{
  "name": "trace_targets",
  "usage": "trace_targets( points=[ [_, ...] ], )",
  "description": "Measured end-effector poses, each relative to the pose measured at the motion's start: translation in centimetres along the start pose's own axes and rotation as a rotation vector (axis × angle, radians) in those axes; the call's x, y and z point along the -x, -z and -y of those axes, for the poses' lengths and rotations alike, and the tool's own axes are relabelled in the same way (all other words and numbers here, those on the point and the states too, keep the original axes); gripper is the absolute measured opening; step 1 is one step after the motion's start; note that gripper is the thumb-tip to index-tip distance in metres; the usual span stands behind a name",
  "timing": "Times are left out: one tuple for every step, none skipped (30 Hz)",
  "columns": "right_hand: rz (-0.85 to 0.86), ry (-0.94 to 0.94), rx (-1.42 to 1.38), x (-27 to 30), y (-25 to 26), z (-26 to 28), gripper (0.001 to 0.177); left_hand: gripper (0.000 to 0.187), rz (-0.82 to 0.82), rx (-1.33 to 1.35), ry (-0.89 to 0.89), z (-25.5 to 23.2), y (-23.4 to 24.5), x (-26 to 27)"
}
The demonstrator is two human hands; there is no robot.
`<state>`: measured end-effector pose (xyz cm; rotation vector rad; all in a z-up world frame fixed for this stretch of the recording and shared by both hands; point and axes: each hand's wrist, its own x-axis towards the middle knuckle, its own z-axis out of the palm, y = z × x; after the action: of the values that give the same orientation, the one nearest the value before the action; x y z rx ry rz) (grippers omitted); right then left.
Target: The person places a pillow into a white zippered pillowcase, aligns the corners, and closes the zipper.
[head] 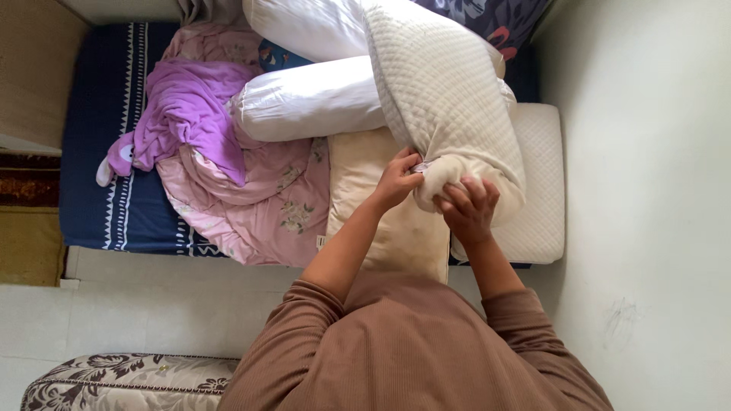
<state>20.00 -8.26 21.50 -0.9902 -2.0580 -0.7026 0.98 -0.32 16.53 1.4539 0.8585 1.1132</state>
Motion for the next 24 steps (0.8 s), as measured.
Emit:
trace_targets(
  points=[
    [0.021, -0.008, 0.017, -0.5, 0.1, -0.1, 0.023, 0.019, -0.015, -0.007, -0.006, -0.5, -0.3, 0.3],
    [0.042, -0.016, 0.034, -1.1, 0.2, -0.1, 0.018, 0.02, -0.031, -0.014, -0.011, -1.1, -0.6, 0.6],
    [0.047, -0.024, 0.042, -1.8, 0.3, -0.1, 0.016, 0.02, -0.048, -0.022, -0.016, -1.7, -0.8, 0.7],
    [0.052, -0.032, 0.05, -2.5, 0.5, -0.1, 0.014, 0.021, -0.071, -0.036, -0.022, -2.2, -0.8, 0.6],
    [0.056, -0.042, 0.058, -3.0, 0.5, 0.1, 0.013, 0.022, -0.093, -0.051, -0.027, -2.6, -0.8, 0.7],
    [0.069, -0.051, 0.049, -3.4, 0.4, 0.3, 0.012, 0.022, -0.115, -0.066, -0.033, -3.0, -0.8, 0.8],
    [0.081, -0.06, 0.04, -3.7, 0.2, 0.4, 0.011, 0.021, -0.134, -0.095, -0.023, -3.3, -0.8, 0.9],
    [0.092, -0.07, 0.031, -3.8, -0.1, 0.3, 0.01, 0.02, -0.152, -0.125, -0.013, -3.7, -0.7, 1.0],
    [0.103, -0.076, 0.047, -3.7, -0.5, 0.1, 0.009, 0.02, -0.171, -0.154, -0.003, -4.0, -0.7, 1.2],
    [0.114, -0.082, 0.062, -3.5, -1.1, -0.1, 0.009, 0.02, -0.173, -0.154, -0.038, -4.2, -0.9, 1.5],
    [0.123, -0.088, 0.077, -3.3, -1.8, -0.4, 0.011, 0.022, -0.176, -0.156, -0.074, -4.4, -1.1, 1.7],
    [0.152, -0.106, 0.064, -3.0, -2.6, -0.8, 0.013, 0.024, -0.179, -0.157, -0.111, -4.6, -1.3, 1.9],
    [0.185, -0.125, 0.046, -2.9, -3.2, -1.1, 0.015, 0.022, -0.19, -0.191, -0.109, -4.8, -1.7, 2.2],
    [0.219, -0.143, 0.028, -2.6, -3.6, -1.1, 0.017, 0.02, -0.201, -0.224, -0.106, -5.0, -2.1, 2.4],
    [0.188, -0.131, 0.036, -2.5, -4.0, -1.1, 0.018, 0.019, -0.213, -0.26, -0.11, -5.1, -2.1, 2.4],
    [0.158, -0.119, 0.043, -2.6, -4.3, -1.0, 0.02, 0.018, -0.24, -0.287, -0.13, -5.2, -1.9, 2.5],
    [0.128, -0.106, 0.051, -2.8, -4.5, -0.9, 0.022, 0.017, -0.268, -0.313, -0.151, -5.5, -1.8, 2.6],
    [0.141, -0.148, 0.023, -3.1, -4.8, -0.7, 0.023, 0.016, -0.296, -0.339, -0.172, -5.6, -1.6, 2.5],
    [0.16, -0.189, -0.007, -3.2, -4.9, -0.2, 0.025, 0.015, -0.327, -0.392, -0.193, -5.7, -1.5, 2.7],
    [0.179, -0.231, -0.038, -3.3, -5.1, 0.2, 0.028, 0.014, -0.357, -0.446, -0.214, -5.7, -1.2, 2.9],
    [0.168, -0.213, -0.013, -3.5, -5.4, 0.7, 0.029, 0.014, -0.389, -0.5, -0.236, -5.5, -0.8, 3.1],
    [0.157, -0.196, 0.013, -3.5, -6.0, 1.3, 0.032, 0.012, -0.407, -0.52, -0.275, -5.1, -0.4, 3.3],
    [0.144, -0.178, 0.041, -3.3, -6.6, 1.5, 0.038, 0.011, -0.425, -0.539, -0.317, -4.6, 0.1, 3.4],
    [0.286, -0.125, -0.056, -2.8, -7.4, 1.5, 0.026, 0.011, -0.441, -0.557, -0.359, -3.8, 0.8, 3.6]
  ],
)
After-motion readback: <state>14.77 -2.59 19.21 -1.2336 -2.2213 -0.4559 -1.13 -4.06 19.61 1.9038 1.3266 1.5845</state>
